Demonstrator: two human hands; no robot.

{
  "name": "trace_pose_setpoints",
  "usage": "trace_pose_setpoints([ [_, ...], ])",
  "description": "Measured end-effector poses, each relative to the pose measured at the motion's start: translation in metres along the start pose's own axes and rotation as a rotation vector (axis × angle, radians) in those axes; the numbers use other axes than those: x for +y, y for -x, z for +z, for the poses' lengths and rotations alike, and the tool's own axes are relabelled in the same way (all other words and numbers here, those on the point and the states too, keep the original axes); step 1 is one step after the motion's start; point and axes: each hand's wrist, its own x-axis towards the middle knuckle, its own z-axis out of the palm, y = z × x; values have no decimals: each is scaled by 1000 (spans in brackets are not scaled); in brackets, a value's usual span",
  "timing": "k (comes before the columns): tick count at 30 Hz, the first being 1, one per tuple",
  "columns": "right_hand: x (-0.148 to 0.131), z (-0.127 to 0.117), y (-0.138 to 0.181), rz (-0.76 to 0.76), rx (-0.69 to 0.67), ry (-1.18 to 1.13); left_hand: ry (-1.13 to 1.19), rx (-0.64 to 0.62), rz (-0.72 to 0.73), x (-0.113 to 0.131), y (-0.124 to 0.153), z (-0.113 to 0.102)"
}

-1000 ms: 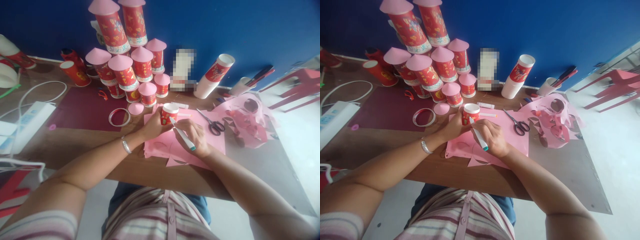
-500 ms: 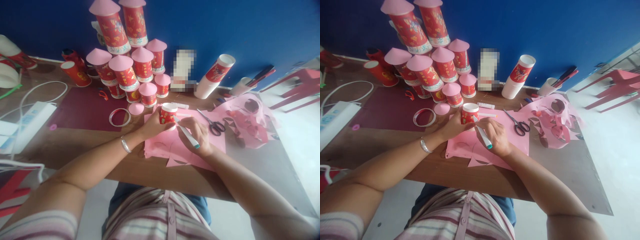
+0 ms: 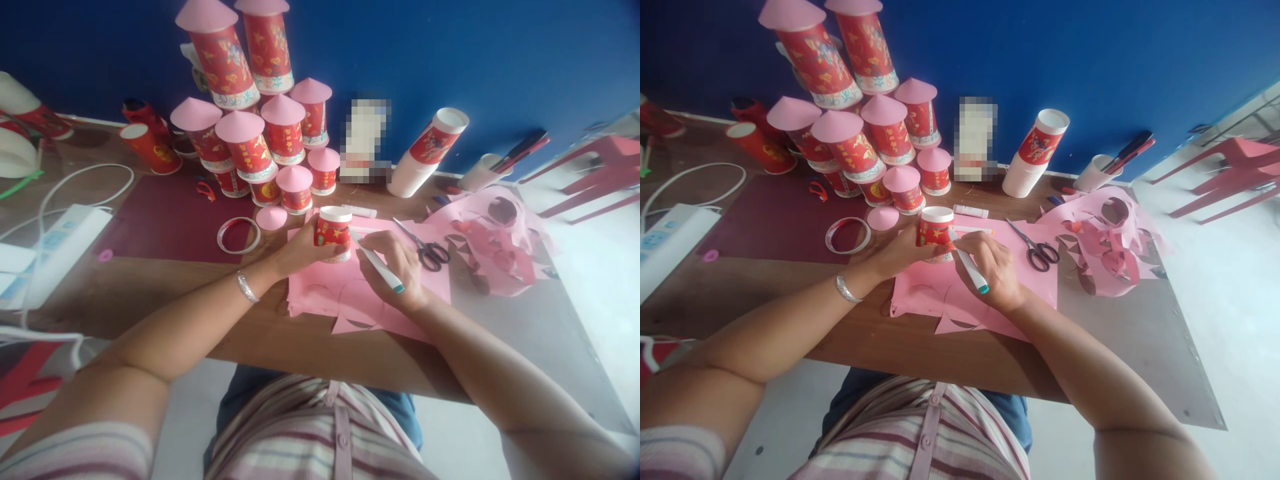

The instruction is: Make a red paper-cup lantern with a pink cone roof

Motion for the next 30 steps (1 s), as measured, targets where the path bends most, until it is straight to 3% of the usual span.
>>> trace_pose_setpoints([
  [14,0,0,-1,-19,16,-27,74,-83,15,3,0,-1],
  [30,-4,0,4,3,-43,-62,115,-43,-23,1,1,-4],
])
